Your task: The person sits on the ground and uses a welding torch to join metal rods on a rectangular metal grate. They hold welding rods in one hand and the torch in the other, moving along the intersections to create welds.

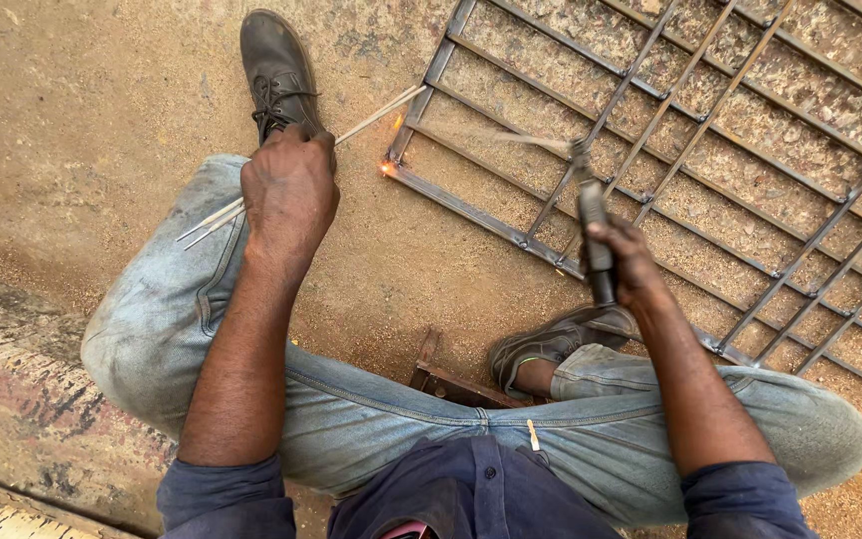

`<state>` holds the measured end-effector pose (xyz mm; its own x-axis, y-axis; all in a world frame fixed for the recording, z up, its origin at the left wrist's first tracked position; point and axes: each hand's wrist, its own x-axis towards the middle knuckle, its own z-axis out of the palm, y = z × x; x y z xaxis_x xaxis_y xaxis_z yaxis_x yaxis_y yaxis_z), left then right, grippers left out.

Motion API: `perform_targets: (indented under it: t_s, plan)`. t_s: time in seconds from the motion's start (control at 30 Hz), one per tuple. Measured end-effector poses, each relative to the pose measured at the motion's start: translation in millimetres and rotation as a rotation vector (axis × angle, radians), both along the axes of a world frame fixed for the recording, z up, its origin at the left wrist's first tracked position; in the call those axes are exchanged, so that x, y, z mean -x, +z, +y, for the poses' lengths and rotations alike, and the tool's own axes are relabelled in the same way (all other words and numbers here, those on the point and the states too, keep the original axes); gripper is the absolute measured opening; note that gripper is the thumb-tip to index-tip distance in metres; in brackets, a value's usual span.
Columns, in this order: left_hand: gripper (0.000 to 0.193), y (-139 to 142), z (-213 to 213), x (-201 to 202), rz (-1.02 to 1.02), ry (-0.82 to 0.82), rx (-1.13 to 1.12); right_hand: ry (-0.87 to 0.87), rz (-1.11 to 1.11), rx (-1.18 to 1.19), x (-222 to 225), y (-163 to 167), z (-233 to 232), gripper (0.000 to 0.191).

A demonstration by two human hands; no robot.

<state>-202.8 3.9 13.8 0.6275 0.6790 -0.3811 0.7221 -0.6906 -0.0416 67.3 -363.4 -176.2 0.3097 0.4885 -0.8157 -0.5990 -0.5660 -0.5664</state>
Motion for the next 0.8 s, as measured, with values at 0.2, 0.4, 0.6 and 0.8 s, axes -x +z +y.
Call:
perform_targets:
  t_s: [0.2,0.4,0.6,0.8]
  plan:
    - [0.029,-1,1,-4,0.020,-0.020,-0.026,-0.118,-0.008,-0.181,-18,-6,1,0.079]
    - [0.034,-7,7,-9,0.149,0.034,0.064,-0.098,-0.048,-0.174,-15,-7,6,0.081]
    - [0.037,-14,14,-8,0.058,0.005,-0.031,0.051,-0.364,-0.251,-14,-6,13,0.080]
    - [0.039,-18,30,-7,0.009,0.007,-0.110,-0.207,-0.101,-0.575,-12,32,32,0.067]
